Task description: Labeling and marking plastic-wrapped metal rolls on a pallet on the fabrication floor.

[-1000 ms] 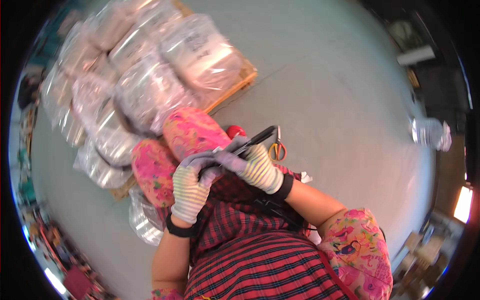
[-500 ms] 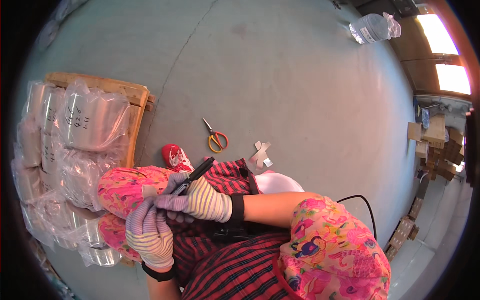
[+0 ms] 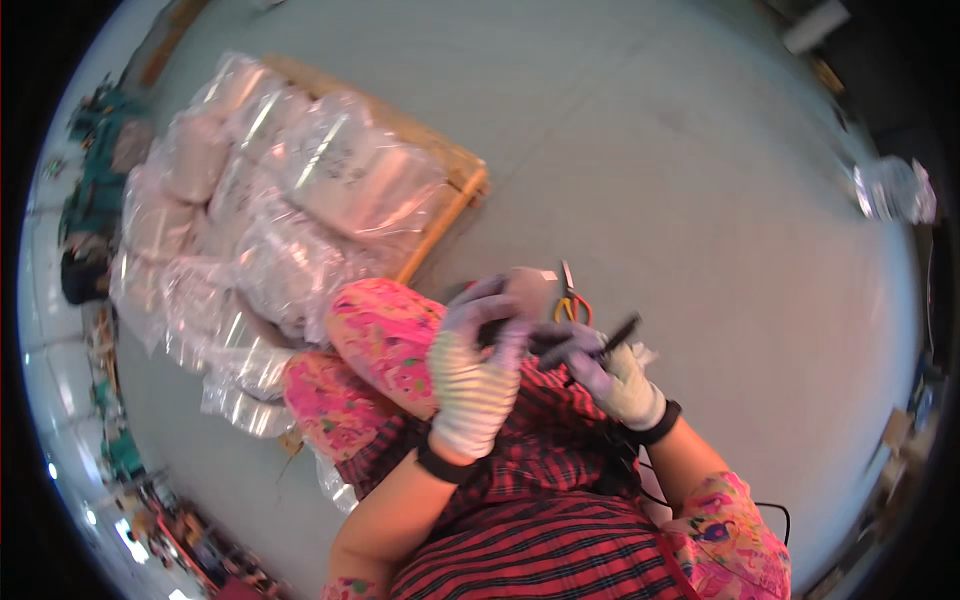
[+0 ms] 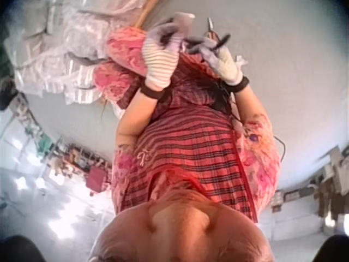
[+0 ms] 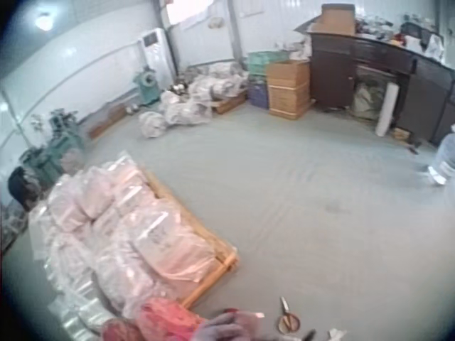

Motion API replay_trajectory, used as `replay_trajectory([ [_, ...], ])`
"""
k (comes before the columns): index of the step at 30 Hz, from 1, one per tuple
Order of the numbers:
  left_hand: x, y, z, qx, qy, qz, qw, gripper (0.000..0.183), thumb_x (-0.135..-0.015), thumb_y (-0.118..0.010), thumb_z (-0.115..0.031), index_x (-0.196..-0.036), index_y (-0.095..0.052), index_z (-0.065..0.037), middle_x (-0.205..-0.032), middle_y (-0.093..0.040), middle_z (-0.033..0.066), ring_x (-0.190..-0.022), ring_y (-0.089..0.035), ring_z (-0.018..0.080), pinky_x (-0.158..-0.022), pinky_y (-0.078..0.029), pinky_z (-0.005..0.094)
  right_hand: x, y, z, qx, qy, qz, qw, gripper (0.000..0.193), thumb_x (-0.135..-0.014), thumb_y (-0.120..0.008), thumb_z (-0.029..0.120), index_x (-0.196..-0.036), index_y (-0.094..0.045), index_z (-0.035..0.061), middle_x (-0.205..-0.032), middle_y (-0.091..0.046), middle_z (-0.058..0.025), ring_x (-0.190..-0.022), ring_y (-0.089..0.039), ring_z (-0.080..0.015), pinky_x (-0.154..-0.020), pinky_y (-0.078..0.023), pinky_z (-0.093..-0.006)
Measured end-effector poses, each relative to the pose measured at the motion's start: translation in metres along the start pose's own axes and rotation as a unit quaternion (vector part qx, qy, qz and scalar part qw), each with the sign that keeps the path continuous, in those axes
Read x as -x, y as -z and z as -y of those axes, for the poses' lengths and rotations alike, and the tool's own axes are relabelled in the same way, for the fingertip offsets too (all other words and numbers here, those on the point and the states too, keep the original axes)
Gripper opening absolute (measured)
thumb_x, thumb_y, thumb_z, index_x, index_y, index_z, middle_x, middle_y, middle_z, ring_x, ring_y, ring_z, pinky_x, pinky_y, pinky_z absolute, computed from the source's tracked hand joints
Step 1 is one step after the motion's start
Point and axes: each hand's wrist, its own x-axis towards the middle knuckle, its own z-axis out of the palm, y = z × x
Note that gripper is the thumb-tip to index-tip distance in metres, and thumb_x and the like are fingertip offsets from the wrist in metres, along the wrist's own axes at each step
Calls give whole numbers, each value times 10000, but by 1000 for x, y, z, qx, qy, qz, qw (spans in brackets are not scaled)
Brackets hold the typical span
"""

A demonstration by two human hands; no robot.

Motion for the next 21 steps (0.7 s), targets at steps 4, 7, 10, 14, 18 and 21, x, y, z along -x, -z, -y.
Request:
replay_trajectory([
  [4,8,-29,-3,222,158,56,960,122,-788,-651,-21,-890,-583,-17,-1080,-558,87,-903,-554,124,-781,-466,248,4,10,0,72,-37,18,997,316,-871,-569,278,-966,-611,-20,-1050,-574,-127,-918,-549,-197,-833,-421,-323],
  [7,11,-39,4,57,37,134,989,190,-765,-693,-95,-917,-604,-23,-1158,-523,126,-1040,-529,193,-835,-451,281,13,37,-9,91,-14,-114,989,259,-873,-576,229,-953,-624,-13,-937,-618,-88,-820,-567,-162,-759,-443,-287],
  [10,9,-18,-3,-17,48,111,993,263,-746,-712,-135,-959,-600,-29,-1195,-494,152,-1078,-509,243,-894,-418,341,20,101,-44,204,-57,-159,964,248,-887,-556,229,-933,-647,3,-868,-639,-71,-800,-563,-135,-727,-442,-282],
  [14,4,41,11,-54,-28,13,998,258,-771,-658,-36,-1008,-559,-16,-1094,-546,134,-987,-556,183,-827,-480,284,77,198,-162,262,-223,-218,913,367,-866,-565,346,-899,-665,-6,-783,-646,-52,-687,-560,-137,-658,-462,-287],
  [18,17,110,31,-84,22,-86,992,261,-799,-642,-47,-1030,-536,16,-1089,-540,98,-963,-564,162,-826,-480,272,149,251,-257,428,-391,-222,784,367,-840,-586,384,-870,-660,26,-622,-587,-61,-444,-487,-172,-431,-434,-330],
  [21,33,145,27,17,114,-186,976,285,-791,-661,-88,-1033,-553,18,-1045,-569,100,-932,-580,182,-822,-476,287,108,239,-243,331,-278,-276,858,350,-864,-560,358,-785,-609,21,-541,-517,-33,-417,-470,-137,-403,-404,-284],
])
